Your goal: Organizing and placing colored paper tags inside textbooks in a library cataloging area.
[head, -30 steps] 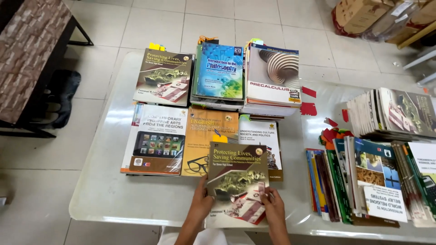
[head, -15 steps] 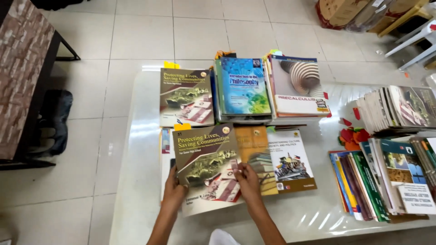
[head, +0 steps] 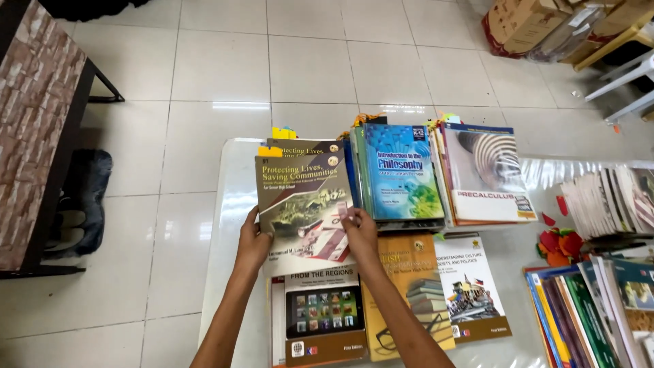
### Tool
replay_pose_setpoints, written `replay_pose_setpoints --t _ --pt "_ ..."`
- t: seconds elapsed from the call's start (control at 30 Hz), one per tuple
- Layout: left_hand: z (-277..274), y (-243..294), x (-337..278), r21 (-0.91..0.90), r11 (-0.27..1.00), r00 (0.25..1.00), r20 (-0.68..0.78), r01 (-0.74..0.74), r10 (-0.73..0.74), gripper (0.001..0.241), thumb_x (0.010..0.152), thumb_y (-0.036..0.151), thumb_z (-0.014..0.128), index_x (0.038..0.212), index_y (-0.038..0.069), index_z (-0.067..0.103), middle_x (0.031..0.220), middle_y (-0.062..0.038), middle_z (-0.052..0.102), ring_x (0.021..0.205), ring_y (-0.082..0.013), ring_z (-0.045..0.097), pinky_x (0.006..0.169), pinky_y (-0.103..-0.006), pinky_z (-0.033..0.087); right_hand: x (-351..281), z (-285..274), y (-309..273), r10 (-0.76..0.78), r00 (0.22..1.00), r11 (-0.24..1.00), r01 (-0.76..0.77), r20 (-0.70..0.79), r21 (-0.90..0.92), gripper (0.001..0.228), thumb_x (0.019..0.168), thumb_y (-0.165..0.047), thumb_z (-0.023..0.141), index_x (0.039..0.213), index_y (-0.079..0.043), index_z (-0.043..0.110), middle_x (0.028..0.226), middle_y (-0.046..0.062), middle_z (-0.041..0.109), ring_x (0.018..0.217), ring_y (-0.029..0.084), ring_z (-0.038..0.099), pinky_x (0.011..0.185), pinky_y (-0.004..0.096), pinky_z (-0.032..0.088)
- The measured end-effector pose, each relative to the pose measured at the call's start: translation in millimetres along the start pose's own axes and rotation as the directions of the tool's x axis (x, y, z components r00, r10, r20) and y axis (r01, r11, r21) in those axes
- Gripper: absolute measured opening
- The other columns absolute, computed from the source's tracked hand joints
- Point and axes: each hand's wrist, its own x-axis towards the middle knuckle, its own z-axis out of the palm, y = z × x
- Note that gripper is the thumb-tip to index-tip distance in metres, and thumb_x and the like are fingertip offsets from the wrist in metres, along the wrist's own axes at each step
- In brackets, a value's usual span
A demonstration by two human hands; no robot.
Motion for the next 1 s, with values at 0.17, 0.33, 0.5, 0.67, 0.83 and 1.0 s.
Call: replay_pose_setpoints --t 0.17,0.33,0.5,0.67,0.83,1.0 --pt "12 34 50 0.108 0.994 1.0 -0.027 -0.006 0.009 0.079 0.081 -0.009 0.047 0.157 0.008 0.036 0.123 -0.02 0.068 0.11 -0.0297 0.07 0.095 -0.0378 0.053 29 25 -57 0.047 0.998 0.995 -0.051 -0.05 -0.086 0.037 0.096 -0.011 0.062 0.132 -0.001 0.057 0.114 0.011 0.072 0.094 0.018 0.07 0.081 0.031 0.057" --pt "24 -32 89 0.736 0.637 0.895 -0.097 -0.229 0.435 0.078 0.074 -0.003 0.07 0.146 0.011 0.043 0.136 -0.027 0.059 0.114 -0.0405 0.058 0.092 -0.0414 0.051 31 45 -45 0.068 0.997 0.784 -0.039 0.024 -0.62 0.071 0.09 -0.015 0.064 0.151 -0.002 0.031 0.141 0.022 0.047 0.118 0.037 0.058 0.095 0.047 0.053" --pt "23 3 58 0.274 0.961 0.999 0.029 -0.042 0.035 0.089 0.084 -0.011 0.042 0.165 0.014 0.014 0.126 -0.019 0.065 0.105 -0.0283 0.067 0.098 -0.0375 0.05 28 57 -10 0.074 0.978 0.445 0.143 0.196 -0.884 0.083 0.098 -0.022 0.064 0.155 0.008 0.011 0.161 0.036 -0.003 0.146 0.059 0.016 0.108 0.064 0.035" --pt "29 -19 75 0.352 0.935 0.999 0.025 -0.049 0.043 0.08 0.092 -0.002 0.043 0.165 0.021 0.02 0.124 -0.021 0.068 0.11 -0.0317 0.068 0.098 -0.0404 0.05 27 51 -12 0.085 0.975 0.484 0.141 0.207 -0.863 0.083 0.095 -0.02 0.062 0.156 0.01 0.014 0.163 0.038 -0.003 0.144 0.062 0.021 0.106 0.058 0.045" --pt "28 -9 67 0.398 0.914 0.995 -0.032 -0.075 0.095 0.08 0.089 -0.001 0.045 0.164 0.018 0.023 0.121 -0.021 0.07 0.108 -0.0365 0.07 0.094 -0.044 0.052 12 47 -46 0.116 0.976 0.531 0.096 0.185 -0.842 0.085 0.093 -0.023 0.068 0.156 0.005 0.017 0.163 0.034 -0.002 0.142 0.061 0.022 0.106 0.059 0.042" --pt "15 34 -8 0.425 0.905 0.977 -0.185 -0.021 0.109 0.074 0.098 0.013 0.056 0.162 0.002 0.021 0.126 -0.026 0.063 0.114 -0.0409 0.063 0.097 -0.0456 0.048 -16 14 -28 -0.204 0.971 0.793 0.239 0.124 -0.561 0.062 0.087 -0.026 0.074 0.141 -0.003 0.052 0.132 0.025 0.059 0.121 0.037 0.06 0.102 0.044 0.049"
